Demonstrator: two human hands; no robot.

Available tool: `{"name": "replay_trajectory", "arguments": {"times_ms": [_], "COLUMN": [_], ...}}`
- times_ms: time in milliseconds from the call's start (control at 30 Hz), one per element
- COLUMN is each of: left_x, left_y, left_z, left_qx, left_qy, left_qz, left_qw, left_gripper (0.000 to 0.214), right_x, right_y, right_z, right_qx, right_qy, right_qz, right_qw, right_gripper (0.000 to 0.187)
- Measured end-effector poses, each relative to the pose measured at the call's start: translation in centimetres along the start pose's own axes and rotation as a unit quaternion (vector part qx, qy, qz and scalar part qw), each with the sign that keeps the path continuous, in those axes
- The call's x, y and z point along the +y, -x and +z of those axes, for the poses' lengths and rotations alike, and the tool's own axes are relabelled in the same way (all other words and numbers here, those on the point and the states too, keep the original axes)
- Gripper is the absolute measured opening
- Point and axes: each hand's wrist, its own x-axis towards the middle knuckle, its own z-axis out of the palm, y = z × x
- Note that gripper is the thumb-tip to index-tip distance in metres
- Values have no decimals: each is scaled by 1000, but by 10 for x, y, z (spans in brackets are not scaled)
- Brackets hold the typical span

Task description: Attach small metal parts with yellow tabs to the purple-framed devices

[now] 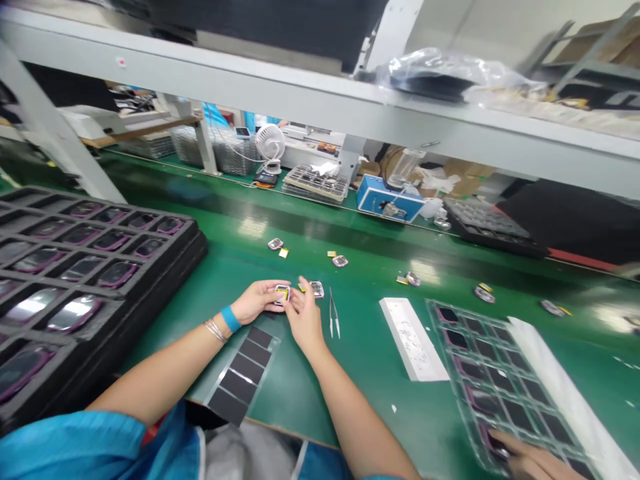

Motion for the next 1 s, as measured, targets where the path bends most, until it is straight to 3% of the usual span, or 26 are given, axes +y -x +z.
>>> {"name": "replay_trajectory", "arguments": {"times_ms": [67, 167, 233, 300, 367, 433, 533, 633, 700, 800, 900, 933, 1000], "left_x": [15, 42, 54, 59, 57, 50, 42, 54, 80, 140, 190, 200, 209], "left_y": [4, 22, 43, 68, 95, 122, 161, 197, 221, 262, 306, 319, 339], "left_z": [-3, -13, -22, -28, -30, -25, -13, -15, -36, -99, -173, -194, -224], "left_qx": [26, 39, 53, 92, 157, 225, 275, 284, 333, 496, 664, 683, 681], "left_qy": [29, 62, -2, -147, -315, -442, -538, -593, -623, -637, -611, -600, -594], "left_qz": [30, 85, 127, 194, 270, 328, 379, 396, 383, 313, 109, 75, 34], "left_qw": [999, 994, 990, 966, 896, 804, 701, 641, 595, 500, 417, 411, 426], "left_gripper": [41, 38, 40, 40, 43, 50, 55, 52, 48, 44, 43, 42, 32], "right_x": [-2, -2, -1, -5, -17, -32, -51, -53, -46, -31, -23, -22, -23], "right_y": [7, 20, 20, 4, -29, -73, -139, -178, -190, -195, -198, -198, -196], "right_z": [4, 10, 9, 5, 2, 8, 36, 71, 89, 103, 105, 103, 96], "right_qx": [7, -92, -177, -249, -315, -337, -208, -132, -104, -70, -69, -77, -95], "right_qy": [128, 274, 319, 337, 339, 351, 458, 506, 514, 510, 490, 481, 452], "right_qz": [-54, -127, -153, -167, -158, -112, 22, 90, 119, 153, 156, 150, 133], "right_qw": [990, 949, 919, 892, 872, 866, 864, 848, 843, 844, 855, 860, 877], "right_gripper": [59, 53, 54, 54, 46, 32, 30, 55, 68, 66, 54, 48, 32]}}
